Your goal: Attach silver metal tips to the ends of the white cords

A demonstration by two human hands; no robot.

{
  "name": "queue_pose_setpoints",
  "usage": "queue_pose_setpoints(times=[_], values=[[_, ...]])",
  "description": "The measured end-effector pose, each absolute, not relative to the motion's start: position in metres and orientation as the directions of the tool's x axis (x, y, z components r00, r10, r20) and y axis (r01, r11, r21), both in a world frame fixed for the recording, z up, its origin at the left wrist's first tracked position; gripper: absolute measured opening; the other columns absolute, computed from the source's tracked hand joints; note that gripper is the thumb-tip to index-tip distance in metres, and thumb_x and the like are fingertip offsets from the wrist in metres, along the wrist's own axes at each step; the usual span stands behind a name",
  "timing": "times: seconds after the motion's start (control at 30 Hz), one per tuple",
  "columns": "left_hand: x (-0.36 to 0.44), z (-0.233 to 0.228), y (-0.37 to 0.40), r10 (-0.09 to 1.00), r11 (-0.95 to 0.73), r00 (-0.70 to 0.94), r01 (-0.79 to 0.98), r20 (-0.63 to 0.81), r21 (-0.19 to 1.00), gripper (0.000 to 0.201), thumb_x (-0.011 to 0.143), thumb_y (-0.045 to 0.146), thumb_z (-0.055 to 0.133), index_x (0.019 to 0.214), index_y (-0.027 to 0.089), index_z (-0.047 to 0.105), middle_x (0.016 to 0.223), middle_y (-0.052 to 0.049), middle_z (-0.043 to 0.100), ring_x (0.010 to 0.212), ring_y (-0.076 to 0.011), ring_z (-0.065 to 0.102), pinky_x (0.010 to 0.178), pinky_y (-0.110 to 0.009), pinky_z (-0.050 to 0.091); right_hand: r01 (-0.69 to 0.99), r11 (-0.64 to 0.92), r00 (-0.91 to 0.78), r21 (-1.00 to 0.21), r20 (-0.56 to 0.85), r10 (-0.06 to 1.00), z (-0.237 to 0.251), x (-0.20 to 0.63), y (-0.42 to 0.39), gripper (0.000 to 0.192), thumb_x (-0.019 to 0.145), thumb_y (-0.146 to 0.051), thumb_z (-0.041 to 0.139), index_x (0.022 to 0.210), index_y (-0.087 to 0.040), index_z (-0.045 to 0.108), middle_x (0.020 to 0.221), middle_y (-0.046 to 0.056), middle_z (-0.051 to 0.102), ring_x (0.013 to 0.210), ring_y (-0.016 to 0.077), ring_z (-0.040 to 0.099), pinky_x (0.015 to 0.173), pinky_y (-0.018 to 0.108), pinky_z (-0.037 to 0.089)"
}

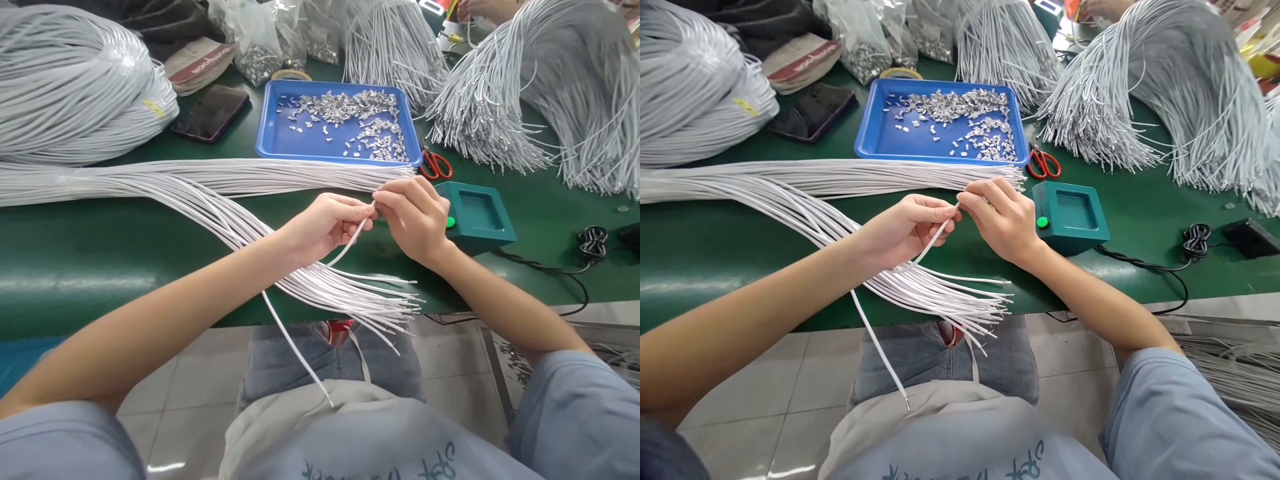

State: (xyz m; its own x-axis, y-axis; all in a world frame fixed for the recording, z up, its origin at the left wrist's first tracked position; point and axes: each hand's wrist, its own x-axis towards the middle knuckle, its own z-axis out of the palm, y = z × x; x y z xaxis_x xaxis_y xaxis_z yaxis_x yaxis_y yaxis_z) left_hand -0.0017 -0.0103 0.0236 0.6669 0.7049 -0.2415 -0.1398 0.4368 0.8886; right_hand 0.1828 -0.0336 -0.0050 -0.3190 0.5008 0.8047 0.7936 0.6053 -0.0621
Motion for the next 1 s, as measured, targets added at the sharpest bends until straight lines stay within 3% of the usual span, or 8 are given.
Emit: queue_pose_setpoints(times=[0.23, 0.33, 0.47, 0.57, 0.63, 0.77, 0.87, 1.0], values=[[-0.002, 0.029, -0.013, 0.677, 0.496, 0.676, -0.127, -0.291, 0.859, 0.009, 0.073, 0.017, 0.073, 0.070, 0.010, 0.068, 0.061, -0.001, 0.057, 0.050, -0.0042, 0.046, 0.048, -0.018, 0.038, 0.770, 0.638, -0.301, -0.006, 0.878, 0.371, -0.003, 0.180, -0.036, 0.019, 0.089, -0.012, 0.058, 0.086, -0.028, 0.068, 0.082, 0.001, 0.069, 0.074, 0.0140, 0.059, 0.061, 0.027, 0.045], [-0.001, 0.026, -0.013, 0.752, 0.281, 0.634, -0.064, -0.178, 0.958, 0.013, 0.076, 0.020, 0.069, 0.068, 0.011, 0.068, 0.062, -0.002, 0.061, 0.051, -0.0056, 0.049, 0.049, -0.019, 0.041, 0.709, 0.661, -0.180, -0.247, 0.843, 0.508, 0.004, 0.174, -0.039, 0.016, 0.085, -0.014, 0.060, 0.073, -0.022, 0.065, 0.073, 0.001, 0.063, 0.068, 0.0119, 0.054, 0.058, 0.027, 0.042], [-0.003, 0.014, -0.011, 0.795, -0.504, 0.478, 0.176, 0.375, 0.846, 0.014, 0.080, 0.021, 0.064, 0.071, 0.014, 0.072, 0.069, -0.004, 0.069, 0.066, -0.0121, 0.061, 0.062, -0.024, 0.048, 0.250, 0.272, -0.043, -0.929, 0.270, 0.962, 0.021, 0.165, -0.050, 0.013, 0.077, -0.022, 0.060, 0.065, -0.018, 0.059, 0.062, -0.001, 0.050, 0.057, 0.0086, 0.043, 0.047, 0.023, 0.031], [-0.004, 0.007, -0.009, 0.590, -0.805, 0.442, 0.260, 0.676, 0.532, 0.020, 0.087, 0.023, 0.058, 0.075, 0.017, 0.073, 0.070, -0.003, 0.070, 0.066, -0.0117, 0.062, 0.063, -0.024, 0.047, -0.025, -0.129, -0.212, -0.991, -0.121, 0.970, 0.034, 0.162, -0.058, 0.018, 0.072, -0.032, 0.062, 0.064, -0.018, 0.053, 0.060, -0.003, 0.044, 0.054, 0.0078, 0.038, 0.045, 0.022, 0.027], [-0.004, 0.006, -0.011, 0.581, -0.810, 0.418, 0.216, 0.698, 0.545, 0.019, 0.087, 0.021, 0.058, 0.077, 0.016, 0.072, 0.067, -0.001, 0.068, 0.061, -0.0102, 0.061, 0.061, -0.022, 0.048, 0.056, -0.050, -0.206, -0.997, -0.060, 0.977, 0.040, 0.164, -0.058, 0.022, 0.077, -0.038, 0.060, 0.069, -0.019, 0.054, 0.065, -0.001, 0.049, 0.056, 0.0095, 0.043, 0.047, 0.023, 0.031], [0.003, 0.002, -0.014, 0.794, -0.507, 0.421, 0.062, 0.439, 0.859, 0.024, 0.082, 0.014, 0.063, 0.105, 0.014, 0.070, 0.066, 0.002, 0.067, 0.052, -0.0083, 0.062, 0.058, -0.021, 0.052, 0.781, 0.289, -0.047, -0.553, 0.409, 0.911, 0.048, 0.181, -0.049, 0.019, 0.086, -0.026, 0.054, 0.096, -0.016, 0.068, 0.102, 0.010, 0.067, 0.092, 0.0216, 0.059, 0.072, 0.034, 0.046], [0.008, -0.007, -0.008, 0.845, -0.300, 0.477, 0.050, 0.241, 0.953, 0.035, 0.080, 0.012, 0.064, 0.115, 0.011, 0.066, 0.065, 0.003, 0.065, 0.050, -0.0087, 0.063, 0.053, -0.019, 0.052, 0.978, 0.172, -0.142, -0.120, 0.220, 0.965, 0.051, 0.200, -0.043, 0.026, 0.087, -0.027, 0.059, 0.104, -0.012, 0.071, 0.113, 0.016, 0.068, 0.111, 0.0322, 0.056, 0.088, 0.043, 0.046], [0.011, -0.018, 0.003, 0.838, -0.193, 0.534, 0.097, 0.113, 0.976, 0.036, 0.081, 0.007, 0.061, 0.117, 0.010, 0.062, 0.061, 0.005, 0.061, 0.046, -0.0084, 0.063, 0.049, -0.017, 0.049, 0.973, 0.171, -0.168, 0.154, -0.037, 0.985, 0.046, 0.215, -0.042, 0.030, 0.086, -0.029, 0.060, 0.106, -0.010, 0.071, 0.113, 0.017, 0.070, 0.110, 0.0336, 0.056, 0.094, 0.045, 0.041]])
